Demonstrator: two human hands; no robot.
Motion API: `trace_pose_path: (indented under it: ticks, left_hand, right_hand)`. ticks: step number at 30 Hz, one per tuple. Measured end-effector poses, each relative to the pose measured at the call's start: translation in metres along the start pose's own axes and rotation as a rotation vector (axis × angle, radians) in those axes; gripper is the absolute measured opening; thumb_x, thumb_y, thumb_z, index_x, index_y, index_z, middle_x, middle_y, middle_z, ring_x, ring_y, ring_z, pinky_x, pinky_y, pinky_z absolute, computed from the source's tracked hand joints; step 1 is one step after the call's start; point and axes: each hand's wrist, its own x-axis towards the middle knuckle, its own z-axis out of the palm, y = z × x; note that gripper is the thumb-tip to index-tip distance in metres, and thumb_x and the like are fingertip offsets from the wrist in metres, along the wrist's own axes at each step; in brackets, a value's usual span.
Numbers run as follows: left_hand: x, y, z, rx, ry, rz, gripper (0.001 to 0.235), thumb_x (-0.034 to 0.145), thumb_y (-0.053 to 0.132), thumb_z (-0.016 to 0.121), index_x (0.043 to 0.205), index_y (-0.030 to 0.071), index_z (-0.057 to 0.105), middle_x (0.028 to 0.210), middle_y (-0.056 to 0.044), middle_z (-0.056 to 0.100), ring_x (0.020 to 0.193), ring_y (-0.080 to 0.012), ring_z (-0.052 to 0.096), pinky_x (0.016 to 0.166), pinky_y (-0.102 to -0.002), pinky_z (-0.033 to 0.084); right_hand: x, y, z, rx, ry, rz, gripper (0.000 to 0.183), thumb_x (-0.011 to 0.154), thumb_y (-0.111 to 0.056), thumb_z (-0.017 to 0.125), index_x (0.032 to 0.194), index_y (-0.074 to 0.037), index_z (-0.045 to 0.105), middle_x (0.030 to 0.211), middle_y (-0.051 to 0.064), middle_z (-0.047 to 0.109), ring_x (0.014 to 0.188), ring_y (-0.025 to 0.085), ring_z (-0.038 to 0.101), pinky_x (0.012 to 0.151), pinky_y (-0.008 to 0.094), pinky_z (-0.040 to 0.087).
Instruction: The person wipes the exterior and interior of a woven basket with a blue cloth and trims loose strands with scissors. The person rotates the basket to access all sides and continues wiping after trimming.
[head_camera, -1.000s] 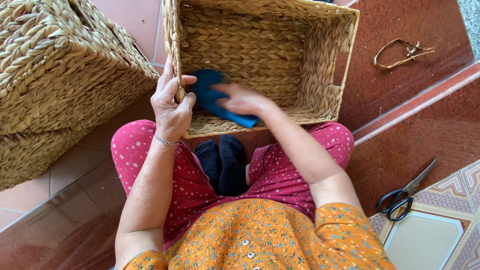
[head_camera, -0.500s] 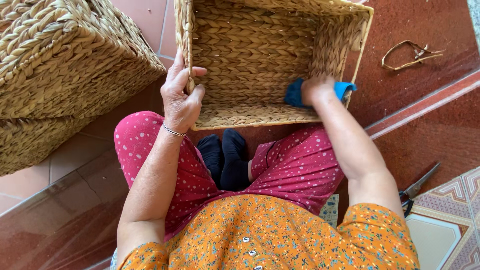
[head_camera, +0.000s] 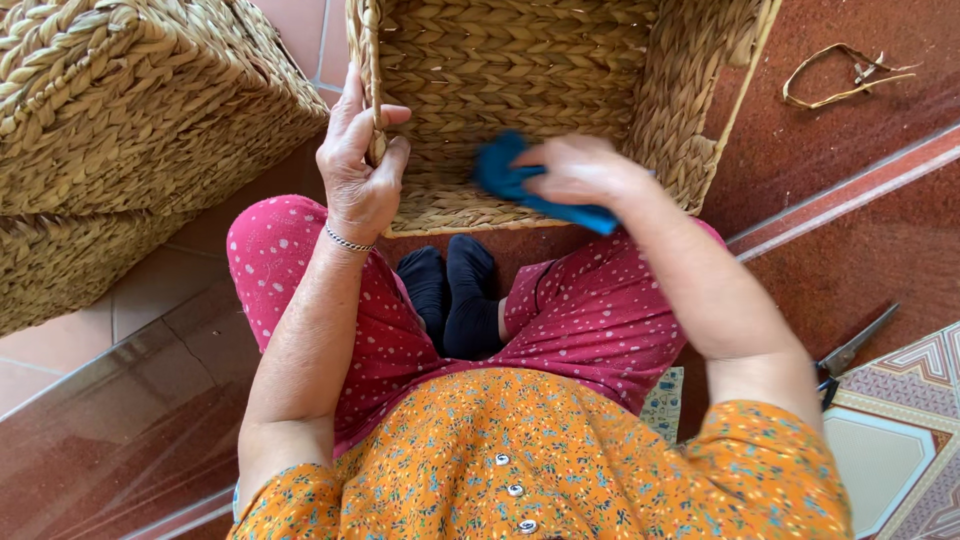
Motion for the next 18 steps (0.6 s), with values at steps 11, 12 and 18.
trace_pose_path:
  ticks: [11,12,18]
  left_hand:
    - [0.002,-0.008,0.005,0.038,-0.010,0.050,0.027,0.089,-0.009,0.075,0.113,0.005,0.073,0.162,-0.024,0.043,0.149,-0.0338,0.053,0.120,-0.038,0.047]
    - [0.003,-0.008,0.005,0.049,-0.010,0.061,0.027,0.089,-0.009,0.075,0.112,0.004,0.073,0.162,-0.025,0.043,0.149,-0.0342,0.053,0.120,-0.038,0.046]
    - [-0.003,-0.007,0.002,0.037,-0.009,0.033,0.027,0.091,-0.011,0.073,0.113,0.003,0.073,0.163,-0.026,0.042,0.152,-0.0354,0.049,0.122,-0.039,0.045]
  right_hand:
    - [-0.018,0.057,0.023,-0.288,-0.053,0.347,0.035,0.089,-0.027,0.060,0.117,-0.016,0.077,0.108,0.016,0.076,0.101,0.030,0.073,0.092,0.046,0.056]
    - [-0.018,0.043,0.024,-0.231,0.080,0.221,0.037,0.087,-0.024,0.059,0.120,-0.022,0.076,0.107,0.017,0.076,0.101,0.034,0.072,0.091,0.047,0.056]
    - [0.003,-0.022,0.019,0.545,0.204,-0.451,0.043,0.092,-0.035,0.064,0.133,-0.020,0.066,0.122,0.013,0.075,0.107,0.029,0.073,0.096,0.041,0.055]
